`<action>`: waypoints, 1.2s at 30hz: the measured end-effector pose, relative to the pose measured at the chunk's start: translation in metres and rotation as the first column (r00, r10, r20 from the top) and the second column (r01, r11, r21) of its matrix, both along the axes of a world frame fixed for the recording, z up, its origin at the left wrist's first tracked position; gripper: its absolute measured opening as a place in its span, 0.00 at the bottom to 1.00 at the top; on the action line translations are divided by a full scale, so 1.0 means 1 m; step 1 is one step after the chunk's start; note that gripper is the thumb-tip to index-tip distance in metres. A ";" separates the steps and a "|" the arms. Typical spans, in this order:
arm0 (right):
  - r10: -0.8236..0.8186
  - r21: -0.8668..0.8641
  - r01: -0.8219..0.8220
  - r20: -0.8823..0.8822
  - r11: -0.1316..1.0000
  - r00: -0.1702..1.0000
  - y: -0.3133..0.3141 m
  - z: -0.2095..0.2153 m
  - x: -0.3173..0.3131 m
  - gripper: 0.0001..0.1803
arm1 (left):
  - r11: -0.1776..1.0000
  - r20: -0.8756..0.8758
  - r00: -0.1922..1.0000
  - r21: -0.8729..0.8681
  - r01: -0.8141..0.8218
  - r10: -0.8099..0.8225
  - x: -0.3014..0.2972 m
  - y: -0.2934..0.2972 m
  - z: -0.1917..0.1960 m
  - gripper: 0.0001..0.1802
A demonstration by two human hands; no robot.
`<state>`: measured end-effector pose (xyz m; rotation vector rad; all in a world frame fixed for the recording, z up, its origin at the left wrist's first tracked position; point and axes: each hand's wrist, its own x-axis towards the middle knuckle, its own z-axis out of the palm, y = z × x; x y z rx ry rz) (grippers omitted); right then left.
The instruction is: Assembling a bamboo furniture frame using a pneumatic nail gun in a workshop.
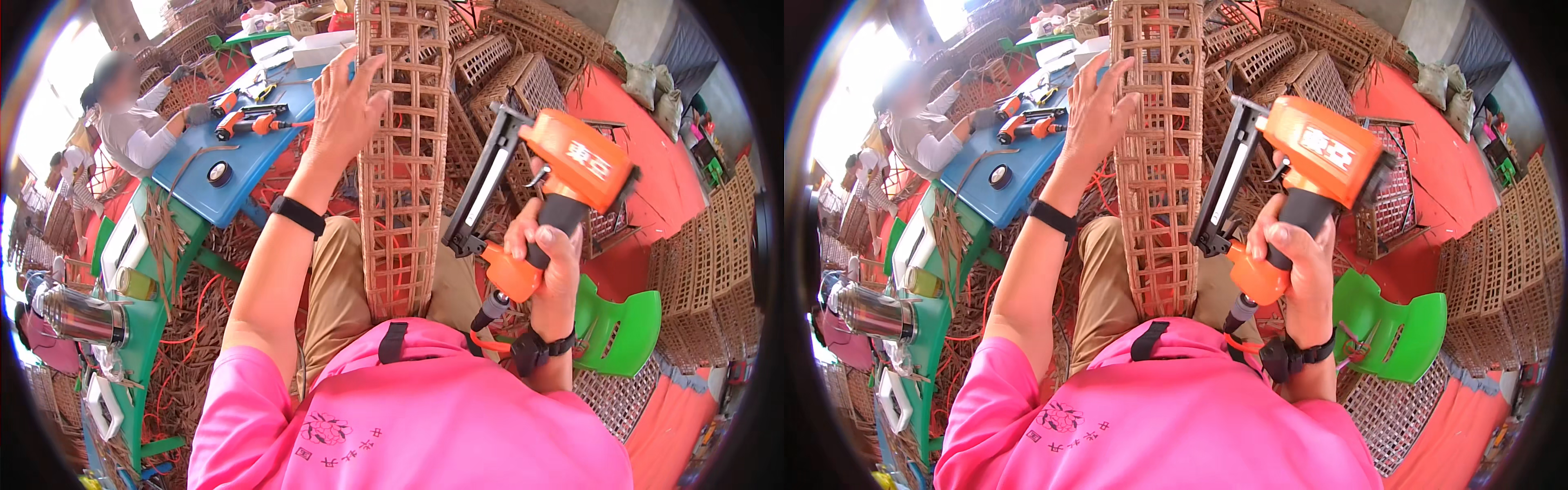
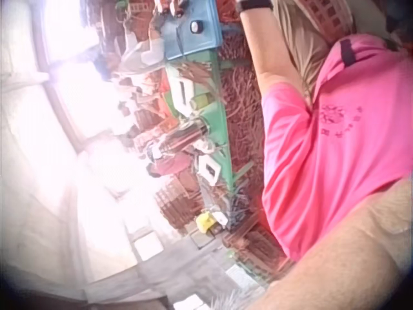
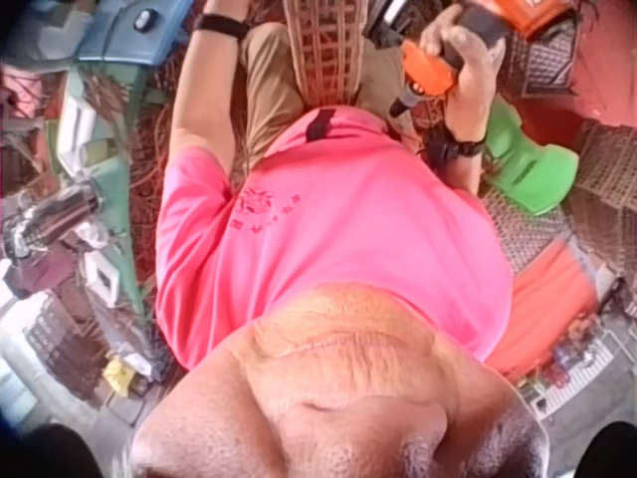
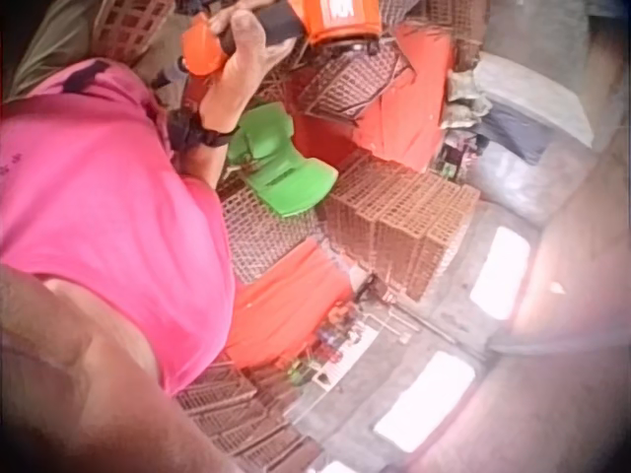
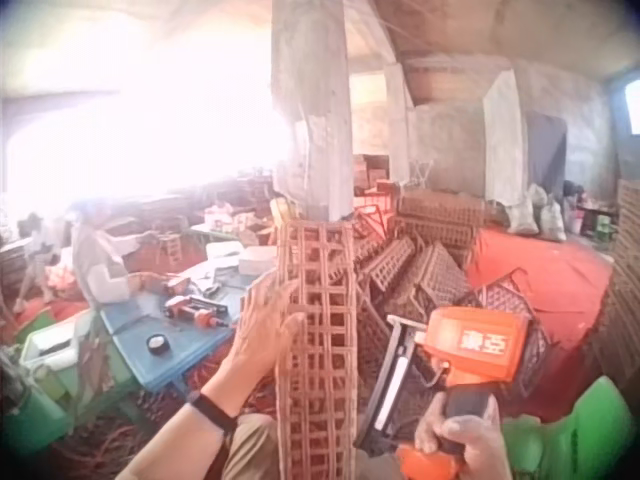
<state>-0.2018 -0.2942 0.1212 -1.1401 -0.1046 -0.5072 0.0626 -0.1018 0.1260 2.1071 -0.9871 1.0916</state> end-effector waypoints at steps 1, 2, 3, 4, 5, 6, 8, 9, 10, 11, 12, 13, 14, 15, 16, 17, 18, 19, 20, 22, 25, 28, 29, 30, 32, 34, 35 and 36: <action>-0.002 -0.014 0.002 0.039 1.000 0.999 0.002 0.005 -0.006 0.24 | 1.000 -0.003 1.000 0.006 0.003 -0.003 -0.004 -0.005 -0.001 0.27; 0.037 -0.030 -0.035 0.043 0.999 0.998 0.002 0.009 -0.013 0.41 | 0.996 0.057 0.997 0.075 0.055 -0.059 -0.009 -0.007 -0.002 0.27; 0.036 -0.023 -0.035 0.038 0.999 0.999 -0.003 0.010 -0.016 0.41 | 0.984 0.112 0.986 0.145 0.103 -0.120 -0.014 -0.010 -0.005 0.28; 0.060 -0.041 -0.061 -0.041 0.997 0.997 -0.011 0.012 -0.017 0.41 | 0.974 0.143 0.974 0.169 0.149 -0.174 -0.014 -0.015 -0.008 0.29; 0.080 -0.059 -0.087 -0.117 0.994 0.990 -0.017 0.014 -0.015 0.41 | 0.974 0.140 0.975 0.171 0.150 -0.175 -0.014 -0.018 -0.012 0.29; 0.088 -0.008 -0.091 -0.170 0.996 0.981 -0.011 0.018 -0.013 0.15 | 0.962 0.128 0.972 0.215 0.168 -0.198 -0.015 -0.021 -0.016 0.30; 0.079 0.009 -0.079 -0.196 0.997 0.977 -0.009 -0.004 -0.002 0.12 | 0.939 0.107 0.968 0.288 0.188 -0.227 -0.017 -0.022 -0.019 0.30; 0.095 0.018 -0.093 -0.220 0.996 0.971 -0.011 -0.013 0.000 0.12 | 0.938 0.102 0.966 0.286 0.198 -0.236 -0.019 -0.027 -0.018 0.30; 0.082 0.030 -0.078 -0.233 0.997 0.969 -0.011 -0.016 0.001 0.12 | 0.927 0.118 0.960 0.314 0.205 -0.252 -0.019 -0.031 -0.017 0.30; 0.086 0.033 -0.080 -0.234 0.996 0.968 -0.010 -0.022 0.004 0.12 | 0.916 0.137 0.956 0.347 0.200 -0.260 -0.017 -0.030 -0.016 0.29; 0.084 0.038 -0.077 -0.254 0.996 0.964 -0.009 -0.027 0.008 0.11 | 0.916 0.134 0.957 0.350 0.198 -0.258 -0.015 -0.031 -0.015 0.29; 0.082 0.043 -0.073 -0.274 0.996 0.958 -0.009 -0.032 0.011 0.11 | 0.900 0.146 0.949 0.384 0.207 -0.281 -0.013 -0.032 -0.014 0.28; 0.079 0.043 -0.070 -0.275 0.997 0.958 -0.008 -0.035 0.013 0.11 | 0.883 0.155 0.940 0.416 0.218 -0.305 -0.011 -0.034 -0.014 0.27; 0.081 0.044 -0.071 -0.279 0.996 0.957 -0.008 -0.037 0.015 0.11 | 0.883 0.151 0.941 0.416 0.219 -0.304 -0.007 -0.035 -0.013 0.27; 0.091 0.044 -0.082 -0.291 0.996 0.952 -0.009 -0.040 0.017 0.11 | 0.863 0.165 0.925 0.446 0.239 -0.341 -0.003 -0.034 -0.011 0.27; 0.107 0.043 -0.099 -0.301 0.994 0.948 -0.009 -0.041 0.019 0.11 | 0.843 0.179 0.910 0.475 0.253 -0.374 -0.001 -0.033 -0.009 0.26; 0.112 0.043 -0.104 -0.304 0.994 0.946 -0.008 -0.041 0.021 0.11 | 0.844 0.177 0.912 0.474 0.250 -0.369 0.001 -0.032 -0.006 0.26; 0.114 0.027 -0.111 -0.280 0.993 0.953 -0.006 -0.041 0.022 0.11 | 0.831 0.206 0.901 0.503 0.238 -0.382 0.002 -0.032 -0.004 0.25; 0.114 0.008 -0.116 -0.255 0.993 0.960 -0.005 -0.040 0.023 0.11 | 0.817 0.236 0.887 0.530 0.226 -0.398 0.004 -0.032 -0.002 0.24; 0.109 -0.009 -0.114 -0.248 0.993 0.963 -0.002 -0.043 0.025 0.11 | 0.822 0.253 0.885 0.529 0.212 -0.391 0.006 -0.034 -0.005 0.23; 0.101 -0.045 -0.115 -0.240 0.992 0.965 0.000 -0.048 0.028 0.11 | 0.830 0.274 0.884 0.522 0.194 -0.379 0.006 -0.036 -0.008 0.21; 0.094 -0.020 -0.101 -0.241 0.995 0.966 0.004 -0.054 0.030 0.12 | 0.847 0.268 0.890 0.492 0.203 -0.370 0.005 -0.039 -0.010 0.19; 0.096 -0.023 -0.104 -0.243 0.994 0.965 0.005 -0.055 0.031 0.12 | 0.855 0.261 0.891 0.470 0.219 -0.372 0.005 -0.040 -0.011 0.18; 0.086 -0.022 -0.094 -0.250 0.995 0.965 0.006 -0.056 0.032 0.13 | 0.866 0.251 0.888 0.431 0.254 -0.385 0.005 -0.042 -0.012 0.15; 0.080 -0.026 -0.090 -0.260 0.996 0.962 0.009 -0.056 0.035 0.13 | 0.871 0.246 0.889 0.416 0.262 -0.385 0.006 -0.043 -0.014 0.15; 0.070 -0.023 -0.079 -0.258 0.997 0.964 0.011 -0.057 0.038 0.11 | 0.877 0.241 0.892 0.400 0.268 -0.383 0.007 -0.043 -0.015 0.14; 0.071 -0.028 -0.081 -0.261 0.996 0.963 0.012 -0.056 0.040 0.11 | 0.876 0.237 0.888 0.391 0.283 -0.393 0.008 -0.044 -0.016 0.14; 0.074 -0.035 -0.086 -0.257 0.996 0.963 0.012 -0.055 0.040 0.11 | 0.875 0.234 0.885 0.381 0.299 -0.404 0.009 -0.045 -0.016 0.13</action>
